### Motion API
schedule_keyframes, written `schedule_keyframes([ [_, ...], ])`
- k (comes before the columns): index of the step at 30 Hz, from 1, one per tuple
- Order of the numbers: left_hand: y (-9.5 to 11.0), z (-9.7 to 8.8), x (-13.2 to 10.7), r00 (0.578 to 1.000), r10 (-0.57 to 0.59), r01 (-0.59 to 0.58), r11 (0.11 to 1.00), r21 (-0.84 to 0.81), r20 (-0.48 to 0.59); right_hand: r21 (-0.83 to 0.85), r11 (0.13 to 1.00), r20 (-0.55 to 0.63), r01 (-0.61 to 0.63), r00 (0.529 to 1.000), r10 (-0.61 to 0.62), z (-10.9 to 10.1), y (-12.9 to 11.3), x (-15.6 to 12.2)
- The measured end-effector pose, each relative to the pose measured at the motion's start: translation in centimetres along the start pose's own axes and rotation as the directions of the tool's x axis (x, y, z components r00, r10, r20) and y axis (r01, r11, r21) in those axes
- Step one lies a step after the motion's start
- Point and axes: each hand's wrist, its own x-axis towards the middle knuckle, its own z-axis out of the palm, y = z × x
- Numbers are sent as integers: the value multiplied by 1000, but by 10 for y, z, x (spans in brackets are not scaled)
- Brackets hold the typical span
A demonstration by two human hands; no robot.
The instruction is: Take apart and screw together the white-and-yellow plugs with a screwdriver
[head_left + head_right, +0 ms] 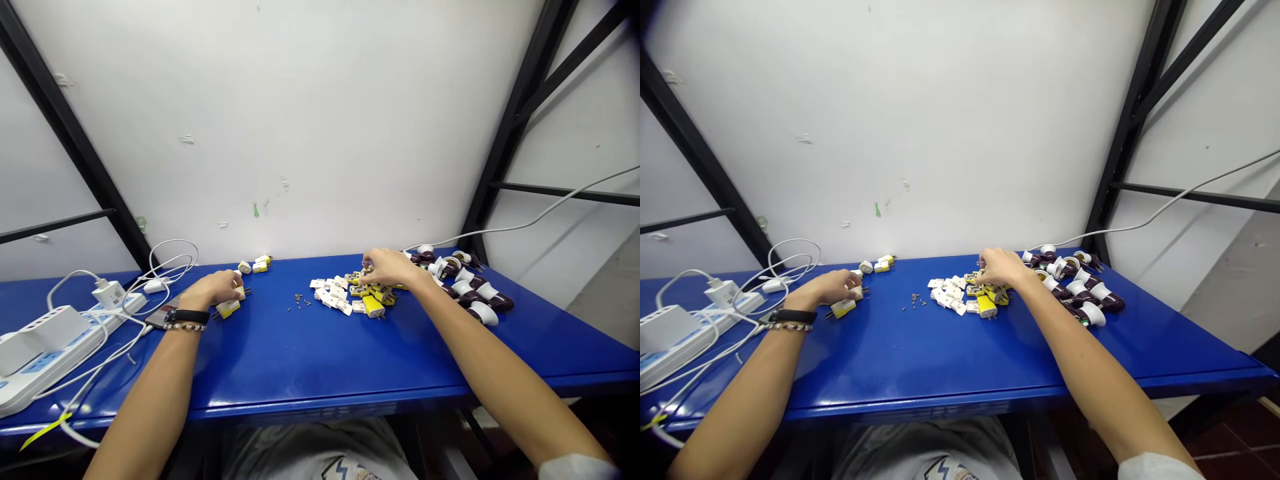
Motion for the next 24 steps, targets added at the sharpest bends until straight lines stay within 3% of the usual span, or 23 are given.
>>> schedule_keyframes([
  [4,2,5,3,1000,12,-12,1000,29,-5,56,997,-69,55,996,-51,-1,-5,-2],
  [7,7,5,2,998,55,-55,998,24,-36,154,978,-208,138,972,-104,-2,-10,-4],
  [9,15,1,-3,986,143,-146,989,-31,-82,209,957,-339,202,933,-123,-3,-17,-5],
  [12,40,-3,-16,928,348,-367,917,-154,-135,278,918,-541,282,836,-92,-3,-30,-9],
  [15,78,1,-35,851,503,-526,817,-238,-152,408,831,-631,378,775,-43,-1,-45,-16],
  [19,124,20,-56,751,653,-655,717,-239,-98,610,646,-581,459,813,-29,5,-61,-22],
  [24,142,36,-63,722,684,-688,695,-209,-106,744,486,-459,459,879,-127,20,-73,-23],
])
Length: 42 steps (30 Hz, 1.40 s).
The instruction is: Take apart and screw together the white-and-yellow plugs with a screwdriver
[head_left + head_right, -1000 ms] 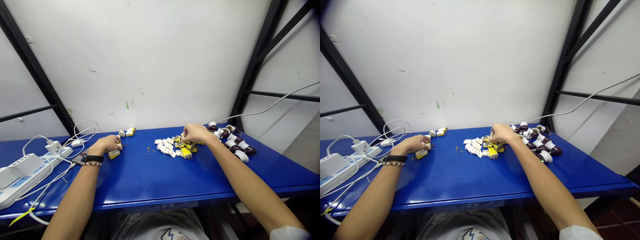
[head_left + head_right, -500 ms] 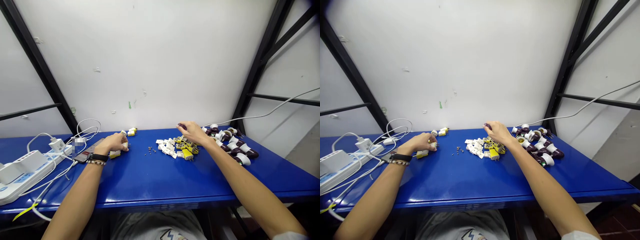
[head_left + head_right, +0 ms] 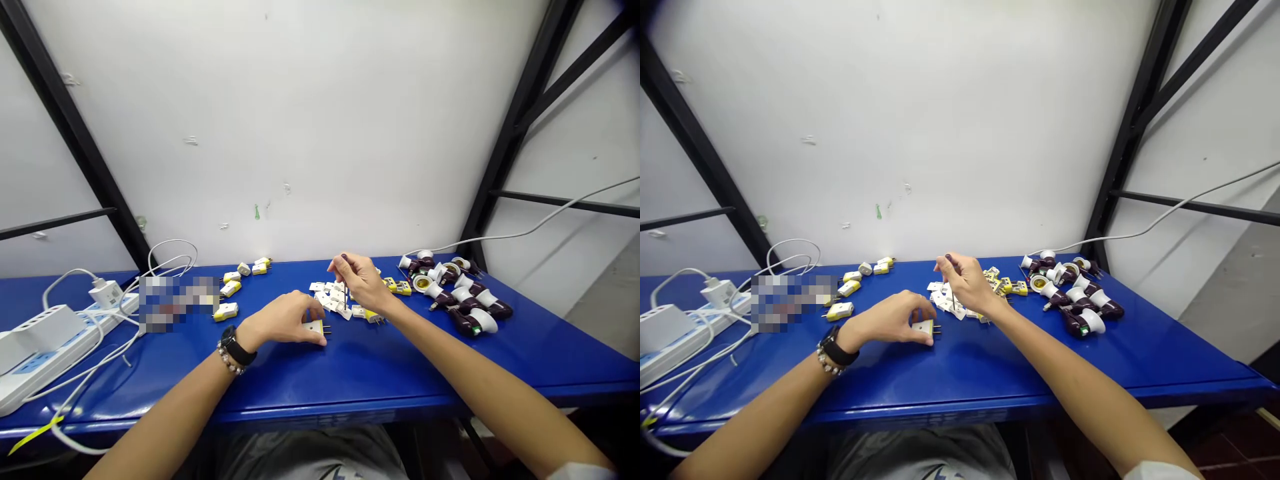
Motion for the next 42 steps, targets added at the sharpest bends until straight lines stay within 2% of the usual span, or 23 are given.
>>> schedule_keyframes([
  [5,-11,-6,-4,998,-4,9,997,-72,68,140,987,127,-77,990,59,17,-2,-9],
  [9,-15,-7,-4,997,3,6,993,-120,80,105,994,164,-43,986,25,26,-4,-15],
  [20,-6,0,0,997,70,-70,997,-26,-20,-29,1000,218,-11,976,17,27,-5,-15],
  [25,-4,-2,1,983,157,-171,972,-159,-97,-15,1000,262,11,965,-7,29,-5,-16],
  [27,-7,-2,2,987,141,-153,966,-207,-70,-14,999,218,38,975,-34,31,-3,-16],
  [31,-13,1,5,996,89,-92,968,-235,-24,16,997,6,74,997,-74,33,1,-14],
  [33,-13,1,5,997,76,-79,966,-248,-22,-23,995,-34,98,995,-98,32,0,-14],
  [36,-13,0,4,998,63,-65,967,-247,-14,-65,989,39,135,990,-133,28,-6,-13],
  [40,-12,-2,4,998,60,-59,969,-239,-3,78,995,229,70,970,-86,24,-10,-11],
  [42,-13,-2,4,998,66,-67,973,-220,-11,142,990,270,19,961,-57,24,-8,-11],
])
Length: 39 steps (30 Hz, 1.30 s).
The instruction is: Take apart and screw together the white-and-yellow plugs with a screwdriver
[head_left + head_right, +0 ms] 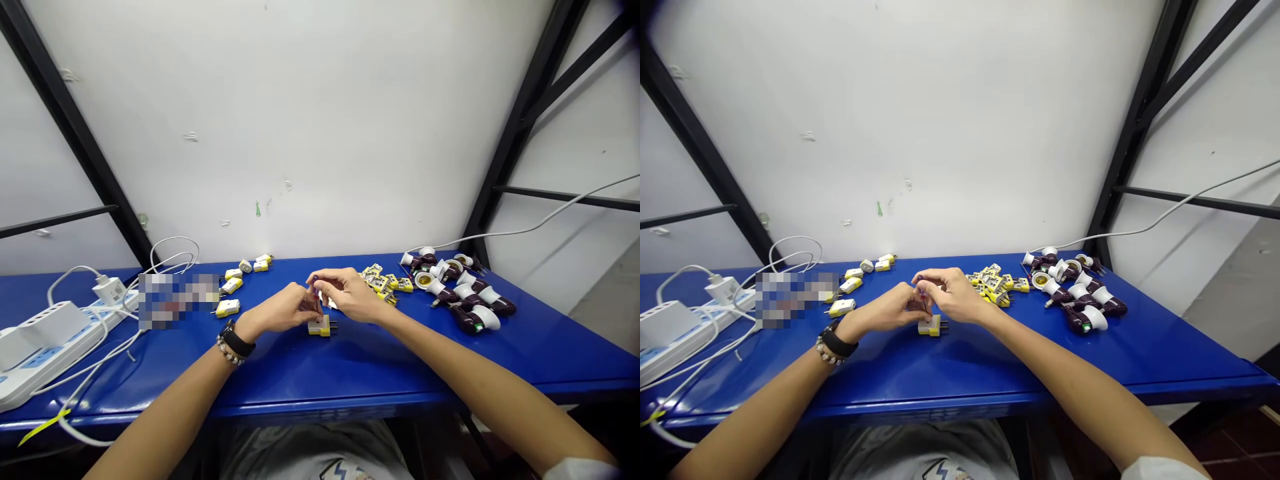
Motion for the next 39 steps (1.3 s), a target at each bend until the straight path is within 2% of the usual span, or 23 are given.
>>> schedule_keyframes([
  [2,-1,1,0,1000,3,-2,1000,19,-5,6,1000,-64,-14,998,14,2,4,0],
  [4,-2,3,1,1000,4,-3,1000,28,-13,-55,998,-178,0,984,-10,5,7,-1],
  [6,-3,4,1,1000,6,-5,1000,25,-28,-135,991,-239,24,969,-56,7,8,-1],
  [10,-2,3,0,1000,-9,8,1000,-25,-16,-194,980,-137,54,987,-81,4,2,-2],
  [13,-1,-1,-2,1000,-1,4,989,-146,17,-145,988,-21,54,998,-58,-1,-4,-2],
  [15,-1,-3,-2,1000,10,-10,977,-212,-3,-101,994,45,51,998,-47,-2,-4,-2],
  [17,-1,-3,-2,1000,4,-9,977,-213,-28,-90,995,16,50,999,-48,0,-2,-2],
  [20,0,-1,0,999,-12,5,987,-158,-43,-131,991,-167,26,985,-48,5,3,-2],
  [22,0,2,1,998,-16,8,991,-137,-61,-131,991,-237,7,971,-38,7,5,-2],
  [25,-1,3,2,996,-30,18,989,-144,-80,-85,996,-176,3,984,-18,8,5,-2],
  [28,-3,2,1,999,-30,20,973,-230,-38,-36,999,-22,16,1000,-16,6,2,-3],
  [30,-4,2,1,1000,-20,16,953,-303,-11,-57,998,9,36,999,-35,5,1,-3],
  [36,-7,9,4,993,-56,17,940,-341,-103,-102,995,-196,12,980,-31,7,4,-2],
  [39,-7,7,4,989,-56,13,955,-295,-136,-124,992,-178,39,982,-60,8,6,-3],
])
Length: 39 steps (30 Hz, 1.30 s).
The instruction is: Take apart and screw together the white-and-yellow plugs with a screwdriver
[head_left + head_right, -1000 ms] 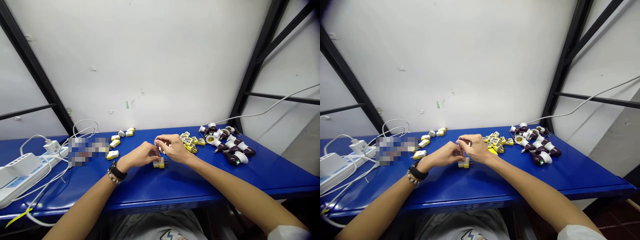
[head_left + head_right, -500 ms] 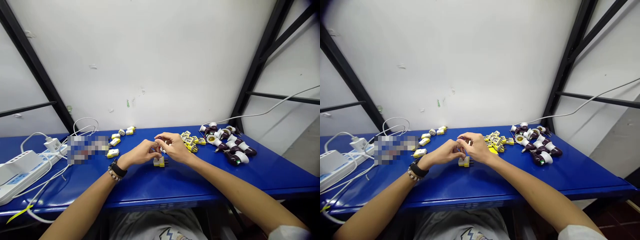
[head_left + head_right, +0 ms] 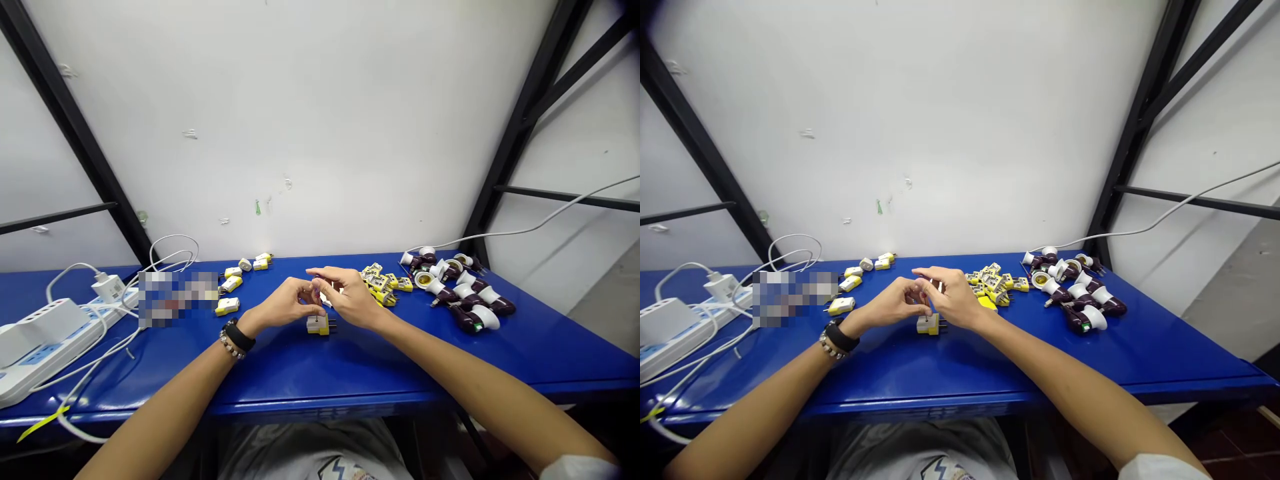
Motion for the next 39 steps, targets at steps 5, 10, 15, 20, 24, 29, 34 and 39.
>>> schedule_keyframes([
  [5,1,-10,-3,991,42,-34,997,-73,124,65,998,139,-6,990,-4,-1,-3,-1],
  [10,-2,-6,-1,1000,4,-4,1000,-5,-14,42,998,77,-40,996,37,0,-4,0],
  [15,-2,-7,-1,998,35,-38,998,49,53,32,998,95,-59,994,56,0,-4,-1],
  [20,-7,-5,0,999,38,-39,997,63,27,114,990,167,-85,984,65,0,-7,-2],
  [24,-10,2,3,998,18,-11,993,117,-58,109,989,127,-102,988,88,1,-4,-1],
  [29,-3,-11,-1,1000,27,-27,994,109,-5,197,974,62,-114,993,104,-2,3,3],
  [34,4,-21,-4,992,-3,-14,990,138,125,310,943,-78,-119,986,150,-6,7,8],
  [39,-2,-22,-1,1000,-18,15,989,150,19,354,932,-219,-72,963,158,-10,9,14],
])
